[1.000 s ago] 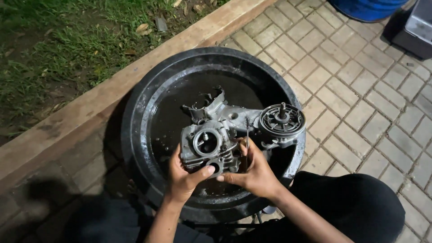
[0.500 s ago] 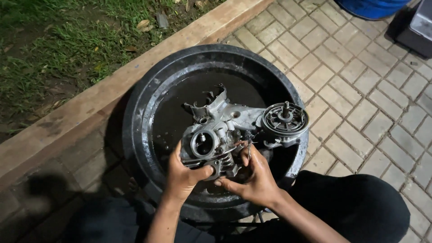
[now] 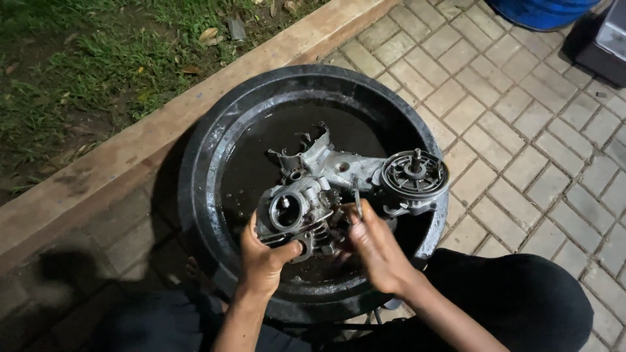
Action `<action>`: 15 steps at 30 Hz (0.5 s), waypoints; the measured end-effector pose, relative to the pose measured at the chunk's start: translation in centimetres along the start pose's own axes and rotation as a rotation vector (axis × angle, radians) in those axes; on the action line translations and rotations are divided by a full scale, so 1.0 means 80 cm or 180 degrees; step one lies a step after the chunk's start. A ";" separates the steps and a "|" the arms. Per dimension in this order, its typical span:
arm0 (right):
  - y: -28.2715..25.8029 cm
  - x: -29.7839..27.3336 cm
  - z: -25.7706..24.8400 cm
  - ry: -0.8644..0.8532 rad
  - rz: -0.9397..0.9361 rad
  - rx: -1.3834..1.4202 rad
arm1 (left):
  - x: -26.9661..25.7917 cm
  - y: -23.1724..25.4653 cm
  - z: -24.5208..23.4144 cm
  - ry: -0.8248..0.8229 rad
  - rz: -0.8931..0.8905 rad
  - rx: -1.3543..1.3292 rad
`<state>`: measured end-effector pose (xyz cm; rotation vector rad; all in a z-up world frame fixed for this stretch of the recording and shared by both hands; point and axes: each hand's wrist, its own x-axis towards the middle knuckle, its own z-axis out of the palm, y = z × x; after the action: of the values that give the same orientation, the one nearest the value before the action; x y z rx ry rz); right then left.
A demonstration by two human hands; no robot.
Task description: The person scrubs and rinses disassembled engine parts, including a cylinder head and a larger casing, inside a black basin filled with water. They use a small brush to clean crevices and rotate the parts to access different sides.
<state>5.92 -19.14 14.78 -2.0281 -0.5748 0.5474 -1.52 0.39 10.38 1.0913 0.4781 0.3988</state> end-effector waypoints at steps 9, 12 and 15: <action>-0.037 0.012 -0.049 0.0263 -0.0951 -0.0360 | 0.004 -0.014 -0.003 0.0170 0.0028 -0.0461; -0.036 0.011 -0.042 0.0490 -0.1165 -0.0284 | 0.006 -0.023 0.001 0.0520 0.0322 -0.0571; -0.015 0.005 -0.024 0.0529 -0.1281 -0.0204 | 0.014 -0.037 -0.006 0.0868 0.0266 -0.0673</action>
<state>7.12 -19.59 16.69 -1.9232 -0.8790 0.1202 -0.66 0.14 7.30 0.8572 0.6172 0.6618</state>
